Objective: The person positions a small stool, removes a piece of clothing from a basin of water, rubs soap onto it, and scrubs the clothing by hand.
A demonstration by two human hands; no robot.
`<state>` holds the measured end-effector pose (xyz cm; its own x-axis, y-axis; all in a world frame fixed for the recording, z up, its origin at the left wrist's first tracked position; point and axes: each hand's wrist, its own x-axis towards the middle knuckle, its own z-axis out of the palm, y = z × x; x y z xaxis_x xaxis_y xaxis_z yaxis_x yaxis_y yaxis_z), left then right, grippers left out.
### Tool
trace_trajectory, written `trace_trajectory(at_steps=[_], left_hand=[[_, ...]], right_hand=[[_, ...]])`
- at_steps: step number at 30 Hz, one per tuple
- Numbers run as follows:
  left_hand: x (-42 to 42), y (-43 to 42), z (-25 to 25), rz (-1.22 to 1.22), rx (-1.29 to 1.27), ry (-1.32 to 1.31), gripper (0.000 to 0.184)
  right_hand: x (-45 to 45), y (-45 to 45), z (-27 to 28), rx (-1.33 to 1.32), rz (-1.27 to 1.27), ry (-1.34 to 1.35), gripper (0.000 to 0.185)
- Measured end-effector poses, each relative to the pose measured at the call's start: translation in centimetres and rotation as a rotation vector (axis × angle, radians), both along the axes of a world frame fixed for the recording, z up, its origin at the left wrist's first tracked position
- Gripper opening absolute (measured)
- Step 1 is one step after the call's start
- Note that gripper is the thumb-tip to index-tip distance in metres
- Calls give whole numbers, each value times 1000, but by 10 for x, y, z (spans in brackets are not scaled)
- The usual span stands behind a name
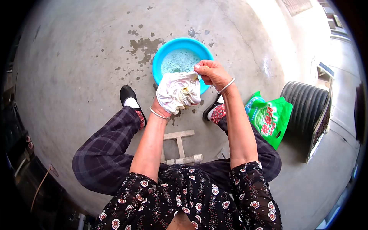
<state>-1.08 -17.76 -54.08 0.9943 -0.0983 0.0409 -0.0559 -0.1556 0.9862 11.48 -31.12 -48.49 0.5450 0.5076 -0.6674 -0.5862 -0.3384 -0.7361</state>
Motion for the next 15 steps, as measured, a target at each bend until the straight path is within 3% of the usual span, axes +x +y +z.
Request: trace_trajectory(at_steps=[1, 3, 7, 9, 11, 15], left_hand=[[-1, -4, 0, 66, -424, 98, 46], [-3, -3, -3, 37, -1607, 447, 47], [-5, -2, 3, 18, -1420, 405, 55], [-3, 2, 9, -23, -948, 253, 59], [-3, 2, 10, 9, -699, 232, 67], [-4, -7, 5, 184, -483, 273, 66]], right_hand=[[1, 0, 2, -12, -12, 6, 18], [1, 1, 6, -5, -25, -9, 17], [1, 10, 5, 16, -48, -14, 16], [0, 17, 4, 1, -58, -43, 15], [-3, 25, 4, -23, -53, -82, 15], [-5, 26, -4, 65, -98, -35, 24]])
